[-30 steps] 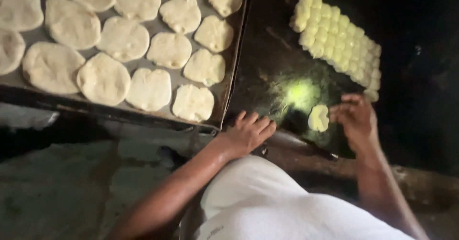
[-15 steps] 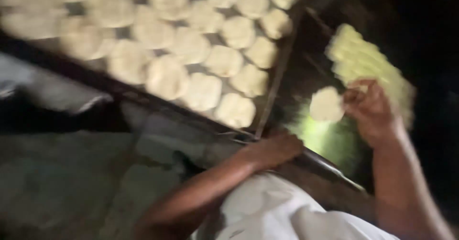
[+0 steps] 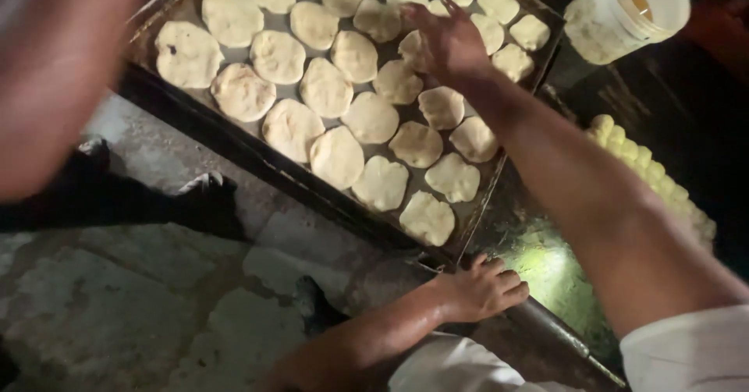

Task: Rolling dough balls into flat circles and arranging them on baking trays.

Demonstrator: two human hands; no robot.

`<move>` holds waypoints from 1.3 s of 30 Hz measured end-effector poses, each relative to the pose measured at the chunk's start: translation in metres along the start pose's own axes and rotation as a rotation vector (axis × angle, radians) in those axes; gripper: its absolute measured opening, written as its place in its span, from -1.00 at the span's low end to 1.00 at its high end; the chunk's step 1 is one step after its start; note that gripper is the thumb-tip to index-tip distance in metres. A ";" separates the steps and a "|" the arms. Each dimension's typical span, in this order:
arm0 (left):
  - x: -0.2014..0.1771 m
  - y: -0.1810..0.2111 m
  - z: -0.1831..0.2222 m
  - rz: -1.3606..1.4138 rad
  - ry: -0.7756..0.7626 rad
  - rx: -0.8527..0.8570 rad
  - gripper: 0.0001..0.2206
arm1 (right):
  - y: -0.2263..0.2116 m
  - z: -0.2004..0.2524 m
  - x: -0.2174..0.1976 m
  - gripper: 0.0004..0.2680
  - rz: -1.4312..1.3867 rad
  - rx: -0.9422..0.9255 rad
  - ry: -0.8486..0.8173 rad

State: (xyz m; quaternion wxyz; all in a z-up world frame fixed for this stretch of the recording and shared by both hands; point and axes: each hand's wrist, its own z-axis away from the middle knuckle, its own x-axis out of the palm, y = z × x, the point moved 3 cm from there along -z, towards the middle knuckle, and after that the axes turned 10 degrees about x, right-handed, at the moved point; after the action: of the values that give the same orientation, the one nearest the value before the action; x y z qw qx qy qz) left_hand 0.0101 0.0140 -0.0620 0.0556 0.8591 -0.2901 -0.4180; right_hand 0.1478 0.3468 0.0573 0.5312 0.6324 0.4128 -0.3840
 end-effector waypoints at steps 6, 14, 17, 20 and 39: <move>-0.020 0.001 0.002 0.172 -0.048 0.024 -0.47 | 0.058 0.177 -0.087 -0.82 -0.625 0.533 0.033; -0.063 0.009 -0.022 0.022 -0.220 -0.064 -0.46 | 0.162 0.474 -0.028 -0.85 -0.542 0.796 -0.190; -0.063 0.014 -0.034 -0.051 -0.186 -0.085 -0.40 | 0.219 0.557 -0.004 -0.86 -0.272 0.746 0.113; -0.070 0.022 -0.046 -0.124 -0.251 -0.165 -0.39 | 0.244 0.580 -0.009 -0.75 0.003 0.883 0.127; -0.030 0.019 -0.090 -0.510 -0.171 -0.586 -0.45 | 0.082 0.588 -0.051 -0.38 -0.310 0.553 -0.141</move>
State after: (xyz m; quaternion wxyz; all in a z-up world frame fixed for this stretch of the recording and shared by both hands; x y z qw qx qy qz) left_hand 0.0548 0.0012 0.0234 0.1685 0.8134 0.0607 -0.5535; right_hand 0.1780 -0.2487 0.0504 0.3019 0.6542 0.3465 -0.6007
